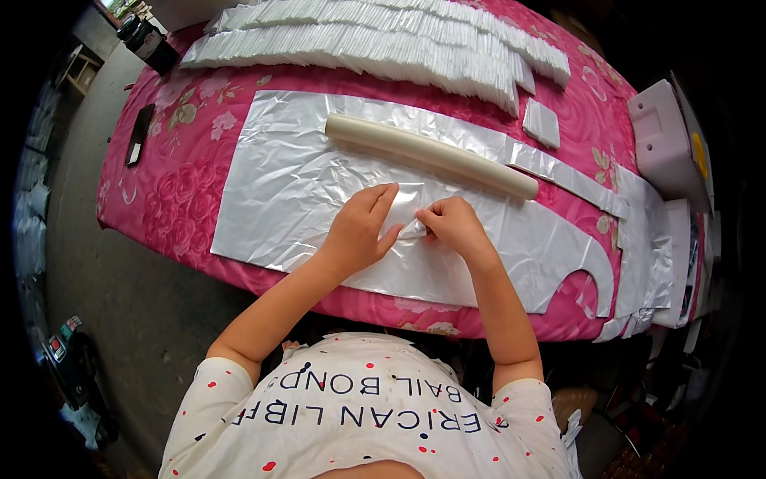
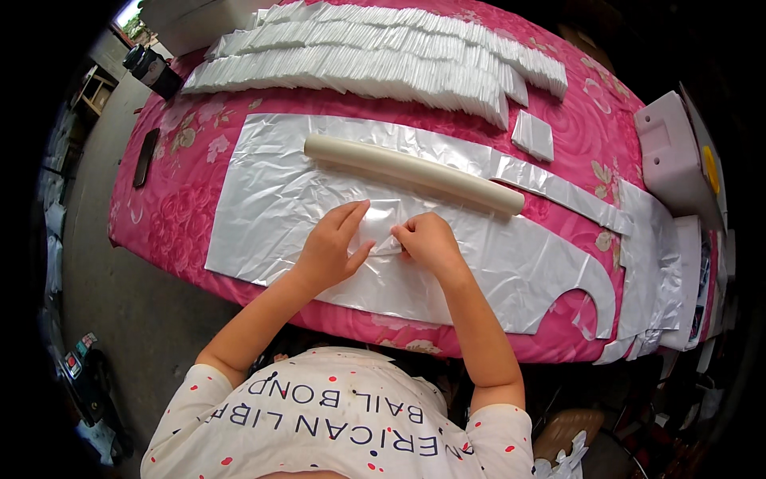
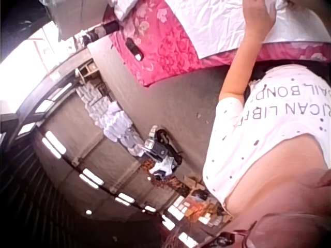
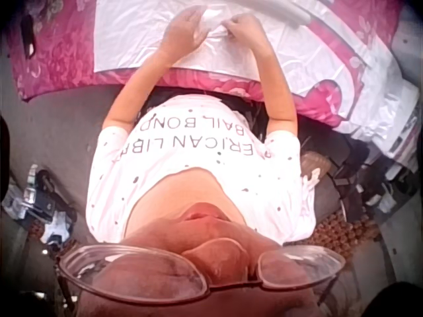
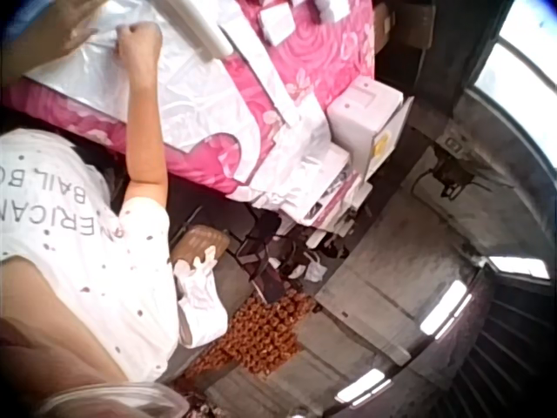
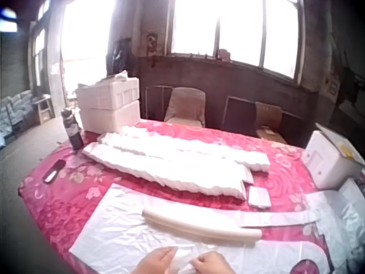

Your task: The person wraps small white rectangular items in clear plastic film on a pink floral bedspread. They tear off pieces of film, place an item on the film, fold the film around it, and roll it tightly using a cylindrical tube to create a neat package.

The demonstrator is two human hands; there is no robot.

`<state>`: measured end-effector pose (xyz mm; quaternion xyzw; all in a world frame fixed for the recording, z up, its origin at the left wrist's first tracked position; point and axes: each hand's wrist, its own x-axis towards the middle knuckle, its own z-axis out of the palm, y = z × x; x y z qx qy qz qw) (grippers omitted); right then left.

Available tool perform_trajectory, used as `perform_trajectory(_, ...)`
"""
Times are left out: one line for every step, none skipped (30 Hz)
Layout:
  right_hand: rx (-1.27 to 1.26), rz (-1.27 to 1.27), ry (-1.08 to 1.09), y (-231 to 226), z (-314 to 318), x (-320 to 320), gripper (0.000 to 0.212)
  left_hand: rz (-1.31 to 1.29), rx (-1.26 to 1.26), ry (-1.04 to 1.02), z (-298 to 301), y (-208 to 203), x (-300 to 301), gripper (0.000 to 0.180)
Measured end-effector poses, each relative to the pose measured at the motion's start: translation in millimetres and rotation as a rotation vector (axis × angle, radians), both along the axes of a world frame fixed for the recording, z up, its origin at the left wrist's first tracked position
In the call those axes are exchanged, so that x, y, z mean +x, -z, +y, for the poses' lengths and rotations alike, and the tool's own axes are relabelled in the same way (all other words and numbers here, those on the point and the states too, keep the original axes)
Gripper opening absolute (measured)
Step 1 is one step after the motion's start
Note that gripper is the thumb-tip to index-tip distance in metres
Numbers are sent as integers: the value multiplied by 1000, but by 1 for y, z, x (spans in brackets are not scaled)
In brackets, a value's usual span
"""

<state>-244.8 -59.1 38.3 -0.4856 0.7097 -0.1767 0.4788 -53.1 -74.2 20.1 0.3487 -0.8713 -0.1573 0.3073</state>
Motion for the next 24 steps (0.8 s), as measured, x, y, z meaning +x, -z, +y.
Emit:
perform_trajectory(-18, 23, -19, 1, 0, -1, 28, -120, 27, 62, 3, 7, -6, 73)
perform_trajectory(-36, 47, -39, 2, 0, -1, 28, -171, 35, 51, 8, 9, -14, 78)
perform_trajectory(-40, 53, -20, 2, 1, 0, 28, -221, 43, 40, 13, 10, -21, 83)
perform_trajectory(-43, 58, -2, 2, 2, 2, 28, -271, 51, 29, 15, 13, -26, 89)
perform_trajectory(-46, 66, 21, 1, 4, 3, 28, -334, 135, 31, 15, 18, -30, 104)
perform_trajectory(-66, 76, 26, 3, 5, 5, 27, -319, 138, 24, 16, 23, -30, 105)
perform_trajectory(-86, 86, 30, 5, 7, 6, 26, -303, 140, 18, 17, 26, -30, 107)
perform_trajectory(-106, 94, 33, 6, 8, 8, 25, -290, 143, 10, 17, 27, -29, 108)
perform_trajectory(-134, 174, 6, 5, 10, 9, 24, -295, 137, 10, 17, 28, -30, 109)
perform_trajectory(-162, 254, -22, 0, 13, 10, 24, -299, 131, 9, 18, 29, -32, 110)
perform_trajectory(-193, 333, -51, -2, 17, 11, 24, -304, 122, 6, 18, 30, -32, 111)
perform_trajectory(-238, 398, -65, -3, 22, 10, 23, -299, 105, 1, 18, 31, -32, 111)
perform_trajectory(-284, 464, -78, -3, 28, 8, 23, -294, 87, -2, 19, 33, -33, 111)
perform_trajectory(-328, 535, -88, -4, 36, 7, 24, -286, 68, -3, 18, 34, -34, 111)
perform_trajectory(-403, 314, -72, -20, 42, 12, 22, -339, 42, -7, 18, 37, -33, 111)
perform_trajectory(-474, 91, -56, -43, 51, 16, 22, -393, 14, -11, 17, 39, -31, 111)
perform_trajectory(-590, -123, -114, -70, 62, 20, 19, -443, -11, -9, 18, 40, -30, 110)
perform_trajectory(-701, -345, -171, -95, 74, 24, 17, -418, 30, 35, 22, 37, -26, 110)
perform_trajectory(-839, -544, -249, -117, 87, 25, 17, -391, 68, 88, 27, 29, -23, 109)
perform_trajectory(-976, -746, -331, -136, 96, 24, 17, -365, 106, 136, 34, 21, -20, 109)
perform_trajectory(-1062, -929, -470, -149, 96, 18, 18, -411, 123, 173, 42, 15, -17, 106)
perform_trajectory(-1142, -1113, -615, -159, 96, 13, 19, -431, 124, 209, 51, 12, -14, 106)
perform_trajectory(-1185, -1216, -566, -167, 104, 17, 17, -456, 125, 244, 60, 9, -9, 105)
perform_trajectory(-1230, -1298, -500, -174, 113, 21, 15, -474, 126, 301, 68, 7, -9, 105)
